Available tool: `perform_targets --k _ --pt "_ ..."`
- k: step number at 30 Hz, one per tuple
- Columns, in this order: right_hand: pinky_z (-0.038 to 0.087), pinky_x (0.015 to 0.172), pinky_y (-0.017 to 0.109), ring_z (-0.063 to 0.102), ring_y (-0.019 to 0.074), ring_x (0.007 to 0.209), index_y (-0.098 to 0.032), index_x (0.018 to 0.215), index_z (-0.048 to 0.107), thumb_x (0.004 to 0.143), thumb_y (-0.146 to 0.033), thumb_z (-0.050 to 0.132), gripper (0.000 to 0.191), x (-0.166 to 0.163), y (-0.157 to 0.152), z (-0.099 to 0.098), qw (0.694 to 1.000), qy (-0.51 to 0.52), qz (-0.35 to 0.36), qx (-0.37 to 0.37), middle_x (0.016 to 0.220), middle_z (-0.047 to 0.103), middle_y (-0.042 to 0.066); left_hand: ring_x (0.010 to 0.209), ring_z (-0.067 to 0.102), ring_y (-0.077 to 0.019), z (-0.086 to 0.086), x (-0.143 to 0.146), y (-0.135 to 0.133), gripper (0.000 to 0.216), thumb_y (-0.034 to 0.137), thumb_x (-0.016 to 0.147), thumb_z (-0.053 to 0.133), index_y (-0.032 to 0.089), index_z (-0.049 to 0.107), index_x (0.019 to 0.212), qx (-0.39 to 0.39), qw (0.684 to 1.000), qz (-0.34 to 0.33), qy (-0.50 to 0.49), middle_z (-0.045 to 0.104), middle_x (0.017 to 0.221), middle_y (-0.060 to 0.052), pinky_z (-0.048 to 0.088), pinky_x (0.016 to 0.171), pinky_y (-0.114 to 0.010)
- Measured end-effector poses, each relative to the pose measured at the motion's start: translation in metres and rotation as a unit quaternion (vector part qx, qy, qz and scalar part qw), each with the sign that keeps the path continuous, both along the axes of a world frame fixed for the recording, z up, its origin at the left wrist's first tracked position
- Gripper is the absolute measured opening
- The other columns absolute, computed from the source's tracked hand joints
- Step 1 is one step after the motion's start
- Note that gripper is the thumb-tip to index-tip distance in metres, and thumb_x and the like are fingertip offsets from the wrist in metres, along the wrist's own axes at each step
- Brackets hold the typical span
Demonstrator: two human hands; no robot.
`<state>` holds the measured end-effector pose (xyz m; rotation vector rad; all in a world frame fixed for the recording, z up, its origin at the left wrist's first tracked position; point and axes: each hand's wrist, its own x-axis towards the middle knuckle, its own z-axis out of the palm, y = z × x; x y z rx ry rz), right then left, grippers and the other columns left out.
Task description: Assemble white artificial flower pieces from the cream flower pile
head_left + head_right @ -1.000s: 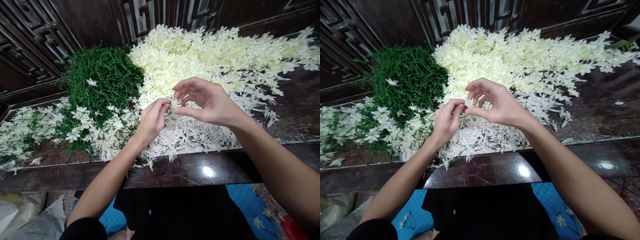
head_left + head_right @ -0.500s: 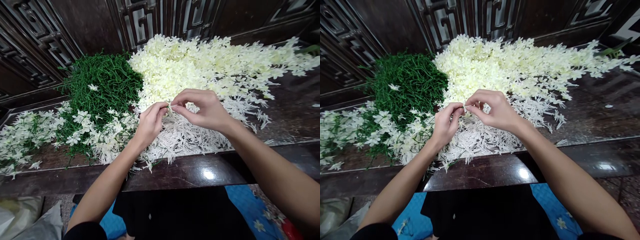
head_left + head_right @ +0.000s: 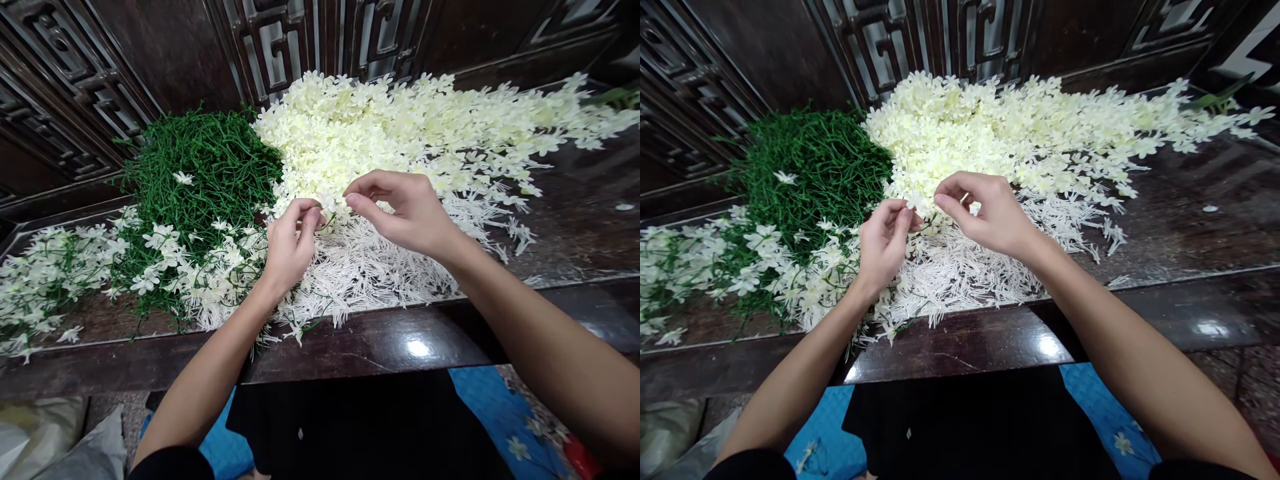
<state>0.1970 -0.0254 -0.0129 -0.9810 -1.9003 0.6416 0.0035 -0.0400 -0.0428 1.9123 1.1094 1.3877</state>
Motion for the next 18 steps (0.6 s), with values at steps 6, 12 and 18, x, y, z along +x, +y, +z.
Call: perform_targets --k 6,12,18 --pt "0.055 0.076 0.046 0.067 0.0259 0.083 -0.015 0.092 0.072 0.091 -0.04 0.056 0.03 0.003 0.003 -0.002 0.983 -0.177 0.02 -0.036 0.09 0.073 0.012 0.066 0.063 -0.0109 0.006 0.001 0.004 0.004 0.02 0.098 0.049 0.023 0.05 0.101 -0.133 0.976 0.026 -0.169 0.063 0.079 -0.001 0.056 0.057 -0.022" --pt "0.055 0.077 0.047 0.069 0.0267 0.084 -0.009 0.099 0.074 0.088 -0.036 0.06 0.032 0.002 0.004 -0.007 0.957 -0.268 0.064 -0.085 0.093 0.075 0.014 0.064 0.062 -0.0104 0.004 -0.001 0.005 0.029 0.017 0.093 0.057 0.027 0.039 0.113 -0.109 0.98 0.034 -0.161 0.059 0.08 0.002 0.058 0.065 -0.025" --pt "0.051 0.087 0.05 0.067 0.0278 0.09 -0.011 0.098 0.075 0.093 -0.03 0.055 0.028 0.0 0.004 -0.011 0.967 -0.247 0.067 -0.014 0.095 0.074 0.014 0.064 0.059 -0.0093 0.004 -0.002 0.005 0.031 0.016 0.088 0.063 0.026 0.045 0.111 -0.061 0.987 0.043 -0.146 0.056 0.082 0.003 0.055 0.062 -0.024"
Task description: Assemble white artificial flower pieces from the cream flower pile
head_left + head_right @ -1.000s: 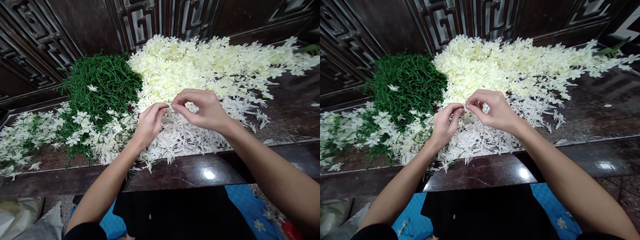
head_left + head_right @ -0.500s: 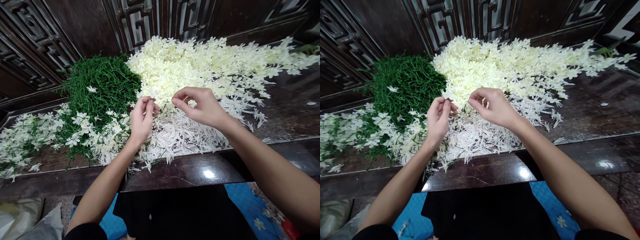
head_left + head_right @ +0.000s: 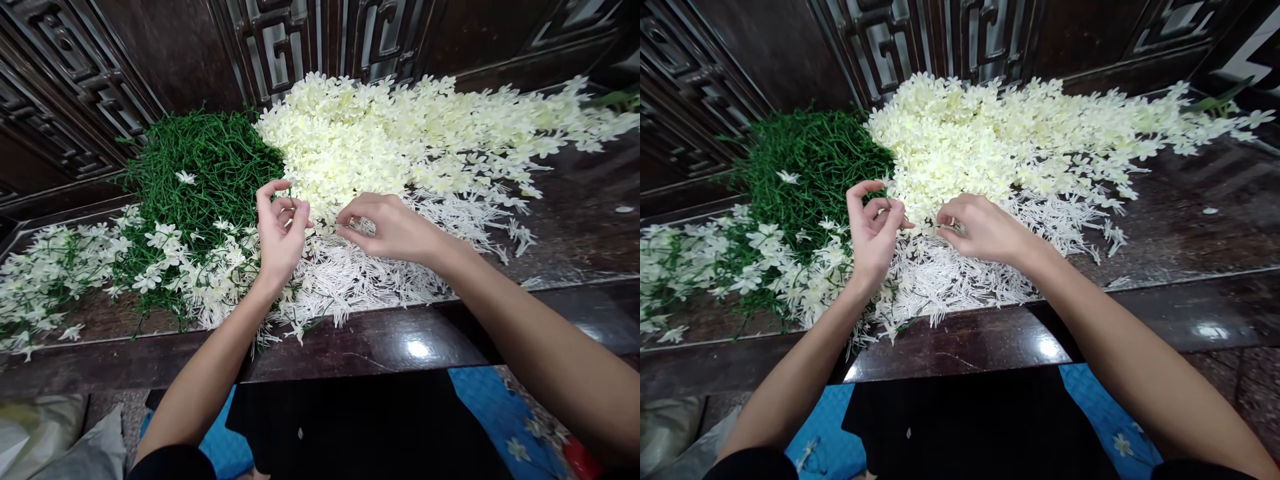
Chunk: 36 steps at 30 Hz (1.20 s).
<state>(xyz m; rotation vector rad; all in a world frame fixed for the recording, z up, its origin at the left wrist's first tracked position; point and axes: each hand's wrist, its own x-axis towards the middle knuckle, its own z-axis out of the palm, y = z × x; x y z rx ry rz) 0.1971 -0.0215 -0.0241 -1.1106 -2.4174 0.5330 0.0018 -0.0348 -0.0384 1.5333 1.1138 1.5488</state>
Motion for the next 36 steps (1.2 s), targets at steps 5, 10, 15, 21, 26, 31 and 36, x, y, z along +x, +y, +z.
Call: perform_targets --k 5,10,15,21,26,31,36 --pt "0.042 0.101 0.055 0.056 0.0322 0.113 -0.012 0.113 0.074 0.101 -0.032 0.047 0.036 -0.003 -0.002 -0.01 0.997 -0.045 0.068 0.001 0.114 0.07 0.014 0.079 0.062 -0.0122 0.0 0.0 0.0 0.007 0.016 0.086 0.063 0.02 0.064 0.091 0.024 0.997 -0.005 0.075 0.066 0.088 -0.003 0.053 0.068 -0.024" --pt "0.041 0.102 0.054 0.052 0.0327 0.116 -0.012 0.113 0.075 0.1 -0.025 0.048 0.033 -0.006 -0.003 -0.014 0.996 -0.049 0.076 -0.018 0.115 0.07 0.013 0.08 0.064 -0.0133 -0.001 -0.001 -0.001 0.01 0.016 0.084 0.065 0.019 0.071 0.091 0.026 0.992 0.024 0.123 0.073 0.091 -0.004 0.054 0.075 -0.029" --pt "0.047 0.099 0.053 0.063 0.0272 0.103 -0.014 0.102 0.077 0.094 -0.024 0.057 0.023 -0.006 -0.003 -0.008 0.996 0.036 0.045 -0.066 0.104 0.073 0.01 0.083 0.067 -0.015 -0.002 -0.002 0.0 0.014 0.017 0.086 0.064 0.017 0.071 0.097 0.019 0.986 0.004 0.168 0.076 0.095 -0.005 0.055 0.078 -0.031" --pt "0.056 0.088 0.048 0.069 0.0218 0.086 -0.02 0.087 0.077 0.081 -0.026 0.076 0.009 -0.003 -0.004 0.005 0.948 0.268 -0.022 -0.173 0.092 0.076 0.006 0.098 0.072 -0.0183 -0.001 -0.001 -0.001 0.021 0.02 0.089 0.062 0.016 0.072 0.107 -0.031 0.984 -0.057 0.164 0.077 0.112 -0.009 0.058 0.092 -0.037" --pt "0.059 0.087 0.043 0.07 0.019 0.085 -0.021 0.088 0.075 0.071 -0.024 0.087 0.021 0.0 -0.002 0.009 0.883 0.381 -0.024 -0.272 0.091 0.074 0.004 0.1 0.071 -0.0181 0.002 0.0 -0.002 0.021 0.023 0.089 0.064 0.019 0.072 0.108 -0.048 0.982 -0.137 0.119 0.077 0.108 -0.008 0.059 0.09 -0.035" --pt "0.059 0.088 0.043 0.07 0.0183 0.084 -0.02 0.087 0.073 0.068 -0.027 0.09 0.027 0.001 0.001 0.005 0.868 0.397 -0.039 -0.295 0.089 0.073 0.003 0.08 0.065 -0.0134 0.0 0.001 0.0 0.01 0.02 0.081 0.071 0.02 0.068 0.091 -0.023 0.989 -0.111 0.096 0.071 0.087 -0.003 0.056 0.075 -0.028" --pt "0.058 0.087 0.043 0.068 0.0187 0.083 -0.019 0.087 0.071 0.068 -0.028 0.088 0.027 0.001 0.002 0.004 0.869 0.395 -0.038 -0.297 0.09 0.072 0.004 0.077 0.06 -0.0136 0.001 0.003 0.0 0.012 0.021 0.076 0.074 0.02 0.062 0.079 -0.008 0.993 -0.087 0.076 0.065 0.08 -0.002 0.055 0.072 -0.029"
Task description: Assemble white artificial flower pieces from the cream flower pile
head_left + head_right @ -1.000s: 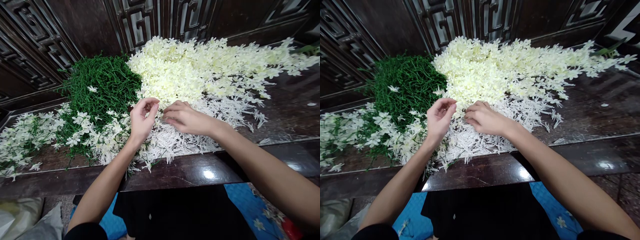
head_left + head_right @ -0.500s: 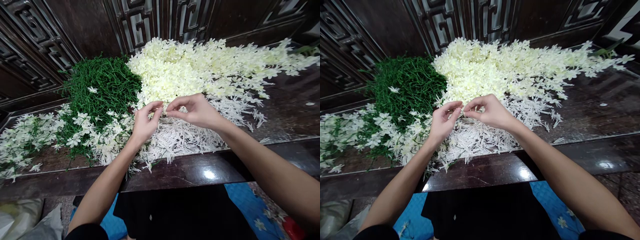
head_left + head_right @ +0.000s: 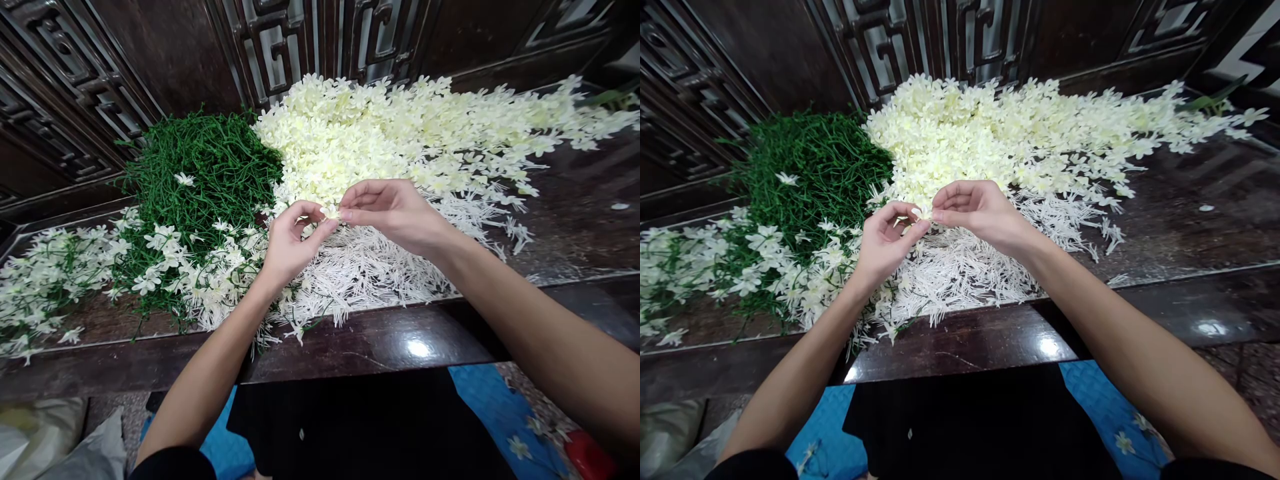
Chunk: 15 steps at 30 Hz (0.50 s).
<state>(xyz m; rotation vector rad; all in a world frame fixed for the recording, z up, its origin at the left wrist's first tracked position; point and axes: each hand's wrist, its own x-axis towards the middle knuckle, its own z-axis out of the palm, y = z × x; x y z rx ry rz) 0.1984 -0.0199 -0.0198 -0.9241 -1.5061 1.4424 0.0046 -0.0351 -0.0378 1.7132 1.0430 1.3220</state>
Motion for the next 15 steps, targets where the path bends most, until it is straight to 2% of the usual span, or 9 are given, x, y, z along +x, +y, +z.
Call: perform_targets --k 2,6,11,13,15 --pt "0.058 0.088 0.044 0.068 0.0185 0.083 -0.018 0.087 0.07 0.069 -0.029 0.087 0.027 -0.0009 -0.0006 0.0019 1.0 -0.016 0.002 -0.007 0.09 0.072 0.005 0.078 0.061 -0.0138 0.0024 0.0003 -0.0013 0.011 0.02 0.076 0.074 0.02 0.063 0.079 0.004 1.0 0.001 -0.002 0.066 0.081 -0.002 0.056 0.074 -0.029" --pt "0.058 0.088 0.045 0.068 0.0186 0.083 -0.019 0.087 0.069 0.068 -0.032 0.089 0.03 -0.0032 -0.003 0.0066 1.0 -0.03 0.004 0.0 0.091 0.072 0.005 0.071 0.062 -0.0123 0.0079 0.0004 -0.004 0.009 0.017 0.077 0.072 0.02 0.064 0.08 -0.019 0.999 0.019 0.025 0.068 0.079 -0.001 0.053 0.065 -0.027" --pt "0.059 0.086 0.045 0.068 0.0208 0.086 -0.021 0.089 0.068 0.073 -0.039 0.083 0.029 -0.0038 -0.0064 0.0091 0.996 -0.051 0.022 0.07 0.092 0.071 0.005 0.069 0.062 -0.0123 0.0083 -0.0003 -0.0041 0.011 0.013 0.077 0.068 0.019 0.07 0.086 -0.043 0.997 0.035 0.058 0.069 0.076 -0.001 0.051 0.062 -0.026" --pt "0.059 0.085 0.045 0.068 0.0216 0.087 -0.02 0.091 0.068 0.077 -0.041 0.079 0.028 -0.0023 -0.0062 0.0093 0.989 -0.096 0.01 0.114 0.093 0.071 0.006 0.069 0.061 -0.0127 0.0066 -0.0011 -0.0032 0.013 0.015 0.079 0.067 0.02 0.073 0.09 -0.041 0.996 0.035 0.066 0.071 0.079 -0.002 0.051 0.063 -0.027" --pt "0.057 0.083 0.047 0.067 0.023 0.087 -0.019 0.094 0.069 0.079 -0.041 0.075 0.027 0.0001 -0.005 0.0092 0.97 -0.186 0.0 0.154 0.095 0.072 0.008 0.07 0.062 -0.0133 0.0049 -0.0021 -0.0021 0.011 0.018 0.081 0.067 0.02 0.074 0.089 -0.034 0.996 0.046 0.071 0.073 0.081 -0.003 0.051 0.064 -0.028"
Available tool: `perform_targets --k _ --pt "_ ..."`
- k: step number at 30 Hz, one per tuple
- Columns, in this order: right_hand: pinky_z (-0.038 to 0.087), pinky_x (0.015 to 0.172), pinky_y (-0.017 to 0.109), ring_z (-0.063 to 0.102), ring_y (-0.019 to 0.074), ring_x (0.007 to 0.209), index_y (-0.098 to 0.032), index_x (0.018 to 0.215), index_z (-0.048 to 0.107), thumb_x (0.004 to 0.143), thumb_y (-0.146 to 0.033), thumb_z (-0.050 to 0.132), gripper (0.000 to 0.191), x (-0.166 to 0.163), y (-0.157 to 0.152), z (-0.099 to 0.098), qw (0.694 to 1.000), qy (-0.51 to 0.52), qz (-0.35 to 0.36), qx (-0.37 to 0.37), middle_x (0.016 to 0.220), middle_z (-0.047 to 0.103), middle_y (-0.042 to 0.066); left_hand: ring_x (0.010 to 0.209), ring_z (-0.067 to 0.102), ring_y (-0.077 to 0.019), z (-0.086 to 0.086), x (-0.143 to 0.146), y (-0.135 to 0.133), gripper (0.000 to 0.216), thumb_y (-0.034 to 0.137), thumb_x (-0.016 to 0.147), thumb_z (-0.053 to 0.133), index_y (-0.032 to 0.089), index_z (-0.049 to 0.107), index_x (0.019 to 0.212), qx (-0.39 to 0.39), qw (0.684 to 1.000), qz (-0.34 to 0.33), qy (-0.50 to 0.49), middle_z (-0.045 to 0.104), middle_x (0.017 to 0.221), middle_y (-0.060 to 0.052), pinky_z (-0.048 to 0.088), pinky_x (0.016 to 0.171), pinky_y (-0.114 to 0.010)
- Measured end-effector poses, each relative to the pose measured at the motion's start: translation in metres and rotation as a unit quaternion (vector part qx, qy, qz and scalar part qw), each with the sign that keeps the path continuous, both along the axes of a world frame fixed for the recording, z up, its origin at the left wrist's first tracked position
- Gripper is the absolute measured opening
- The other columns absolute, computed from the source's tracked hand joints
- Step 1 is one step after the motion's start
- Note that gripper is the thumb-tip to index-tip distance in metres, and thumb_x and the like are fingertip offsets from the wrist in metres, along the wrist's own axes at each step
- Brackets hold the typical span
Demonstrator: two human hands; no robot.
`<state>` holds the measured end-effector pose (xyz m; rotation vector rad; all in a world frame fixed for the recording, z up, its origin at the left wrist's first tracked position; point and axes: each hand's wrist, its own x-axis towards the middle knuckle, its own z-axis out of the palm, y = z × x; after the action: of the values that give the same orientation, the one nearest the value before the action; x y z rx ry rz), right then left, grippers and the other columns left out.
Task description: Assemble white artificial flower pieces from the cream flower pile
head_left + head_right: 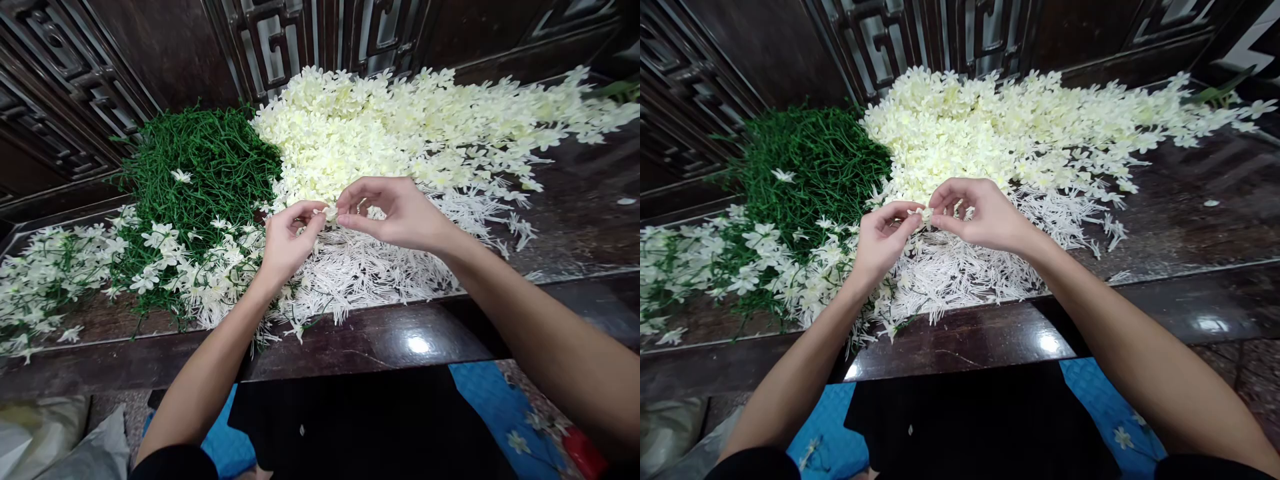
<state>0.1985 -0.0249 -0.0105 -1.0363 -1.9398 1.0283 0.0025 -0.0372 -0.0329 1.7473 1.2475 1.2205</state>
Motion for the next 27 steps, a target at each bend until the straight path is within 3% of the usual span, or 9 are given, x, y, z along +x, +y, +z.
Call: perform_targets --k 3,6,10,14,21,27 --pt "0.055 0.083 0.052 0.068 0.0266 0.088 -0.019 0.096 0.072 0.081 -0.046 0.071 0.03 0.003 0.002 -0.002 0.989 -0.144 0.025 0.027 0.097 0.073 0.009 0.07 0.062 -0.0137 -0.002 -0.001 0.002 0.008 0.02 0.081 0.067 0.021 0.073 0.086 0.016 0.999 0.03 0.0 0.073 0.079 -0.002 0.051 0.063 -0.027" --pt "0.05 0.091 0.056 0.067 0.0288 0.096 -0.019 0.098 0.073 0.083 -0.05 0.068 0.035 0.002 0.003 -0.007 0.977 -0.188 0.075 0.067 0.101 0.074 0.009 0.07 0.062 -0.0134 -0.004 -0.002 0.003 0.007 0.02 0.08 0.067 0.02 0.072 0.084 0.021 0.999 0.045 -0.01 0.073 0.081 -0.003 0.052 0.064 -0.027" --pt "0.05 0.09 0.053 0.065 0.0265 0.094 -0.018 0.099 0.073 0.087 -0.041 0.063 0.027 -0.003 0.002 -0.016 0.966 -0.201 0.127 0.101 0.097 0.073 0.009 0.073 0.063 -0.014 -0.004 -0.002 0.003 0.009 0.019 0.08 0.067 0.02 0.072 0.087 0.024 0.999 0.039 -0.02 0.075 0.087 -0.004 0.054 0.068 -0.028" --pt "0.051 0.087 0.051 0.066 0.0244 0.088 -0.02 0.095 0.074 0.088 -0.032 0.058 0.021 -0.006 0.001 -0.02 0.962 -0.216 0.135 0.097 0.095 0.075 0.008 0.072 0.062 -0.0135 -0.003 -0.002 0.003 0.011 0.018 0.081 0.066 0.021 0.074 0.088 0.028 0.999 0.032 -0.017 0.074 0.086 -0.003 0.054 0.068 -0.027" --pt "0.053 0.073 0.043 0.063 0.0213 0.078 -0.016 0.108 0.073 0.086 -0.03 0.057 0.031 -0.004 -0.002 -0.01 0.981 -0.155 0.06 0.095 0.091 0.072 0.008 0.072 0.063 -0.0123 -0.002 -0.001 0.002 0.01 0.02 0.08 0.071 0.019 0.074 0.089 0.007 0.999 0.025 -0.034 0.075 0.088 -0.004 0.055 0.068 -0.026" --pt "0.052 0.069 0.042 0.059 0.0193 0.072 -0.022 0.09 0.074 0.086 -0.034 0.058 0.019 -0.003 -0.002 -0.005 0.987 -0.127 0.059 0.079 0.083 0.07 0.005 0.073 0.065 -0.0128 -0.006 -0.001 0.004 0.015 0.019 0.078 0.071 0.019 0.074 0.092 0.007 0.999 0.029 -0.037 0.075 0.088 -0.005 0.057 0.069 -0.027"
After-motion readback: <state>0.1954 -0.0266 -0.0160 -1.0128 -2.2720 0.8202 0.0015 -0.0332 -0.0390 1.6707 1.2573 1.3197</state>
